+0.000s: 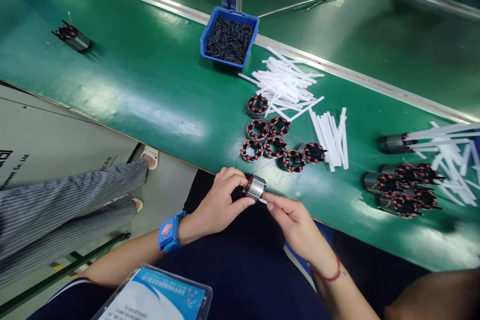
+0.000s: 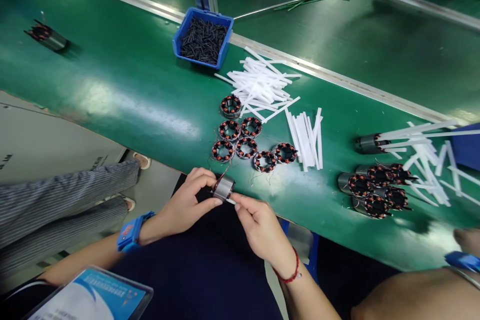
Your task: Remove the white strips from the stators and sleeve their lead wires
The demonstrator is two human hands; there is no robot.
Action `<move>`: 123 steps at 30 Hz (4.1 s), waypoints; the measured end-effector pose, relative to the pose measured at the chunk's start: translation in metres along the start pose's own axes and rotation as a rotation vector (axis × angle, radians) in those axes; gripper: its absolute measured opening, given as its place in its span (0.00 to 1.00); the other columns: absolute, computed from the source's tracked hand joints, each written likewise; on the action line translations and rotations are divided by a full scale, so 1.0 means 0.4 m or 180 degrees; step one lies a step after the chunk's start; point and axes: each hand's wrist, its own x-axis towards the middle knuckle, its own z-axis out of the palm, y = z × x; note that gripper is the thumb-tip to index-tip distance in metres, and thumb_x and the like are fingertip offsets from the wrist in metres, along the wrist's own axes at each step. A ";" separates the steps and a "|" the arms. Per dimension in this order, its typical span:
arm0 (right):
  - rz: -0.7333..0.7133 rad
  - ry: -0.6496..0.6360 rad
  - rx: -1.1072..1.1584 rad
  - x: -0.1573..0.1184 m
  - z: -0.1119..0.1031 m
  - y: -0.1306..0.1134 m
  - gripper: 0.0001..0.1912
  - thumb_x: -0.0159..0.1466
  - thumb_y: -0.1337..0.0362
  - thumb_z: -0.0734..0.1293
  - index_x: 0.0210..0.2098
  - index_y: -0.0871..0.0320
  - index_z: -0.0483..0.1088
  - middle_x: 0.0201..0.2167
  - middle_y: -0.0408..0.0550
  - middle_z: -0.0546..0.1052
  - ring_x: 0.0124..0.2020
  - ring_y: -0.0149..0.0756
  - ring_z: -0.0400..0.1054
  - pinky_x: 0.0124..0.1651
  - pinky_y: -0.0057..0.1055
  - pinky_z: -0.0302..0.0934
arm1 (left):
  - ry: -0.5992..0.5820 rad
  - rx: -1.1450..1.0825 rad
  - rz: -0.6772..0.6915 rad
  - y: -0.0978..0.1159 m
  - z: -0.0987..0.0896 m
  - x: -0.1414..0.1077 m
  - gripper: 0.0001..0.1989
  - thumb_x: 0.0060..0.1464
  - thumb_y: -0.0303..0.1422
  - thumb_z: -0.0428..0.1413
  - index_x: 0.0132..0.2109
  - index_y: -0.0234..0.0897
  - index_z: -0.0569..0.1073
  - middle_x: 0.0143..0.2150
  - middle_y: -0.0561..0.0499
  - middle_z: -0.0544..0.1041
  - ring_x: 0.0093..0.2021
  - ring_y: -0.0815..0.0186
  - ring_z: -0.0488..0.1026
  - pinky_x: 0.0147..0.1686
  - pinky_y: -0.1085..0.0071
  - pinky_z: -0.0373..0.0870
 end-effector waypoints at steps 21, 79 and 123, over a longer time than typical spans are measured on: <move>0.0157 0.2397 -0.2711 0.212 -0.358 0.012 0.06 0.58 0.62 0.64 0.30 0.57 0.70 0.31 0.48 0.73 0.32 0.39 0.66 0.33 0.33 0.57 | 0.0216 0.0525 0.0406 -0.029 0.006 -0.015 0.04 0.56 0.33 0.56 0.37 0.37 0.70 0.39 0.50 0.71 0.42 0.62 0.65 0.44 0.63 0.60; -0.0112 0.0523 0.0031 0.018 -0.003 0.003 0.16 0.66 0.57 0.59 0.47 0.54 0.73 0.39 0.48 0.77 0.40 0.40 0.70 0.45 0.37 0.62 | 0.0124 0.0040 0.0025 0.009 0.018 0.037 0.04 0.55 0.30 0.56 0.37 0.36 0.69 0.38 0.50 0.70 0.42 0.63 0.65 0.42 0.66 0.64; -0.0356 0.0779 -0.1038 -0.059 -0.109 0.008 0.11 0.68 0.62 0.58 0.42 0.54 0.71 0.30 0.43 0.68 0.31 0.31 0.63 0.36 0.30 0.57 | -0.0039 0.0147 0.0471 -0.033 -0.007 -0.004 0.05 0.60 0.26 0.49 0.42 0.36 0.67 0.45 0.47 0.70 0.47 0.63 0.64 0.47 0.65 0.63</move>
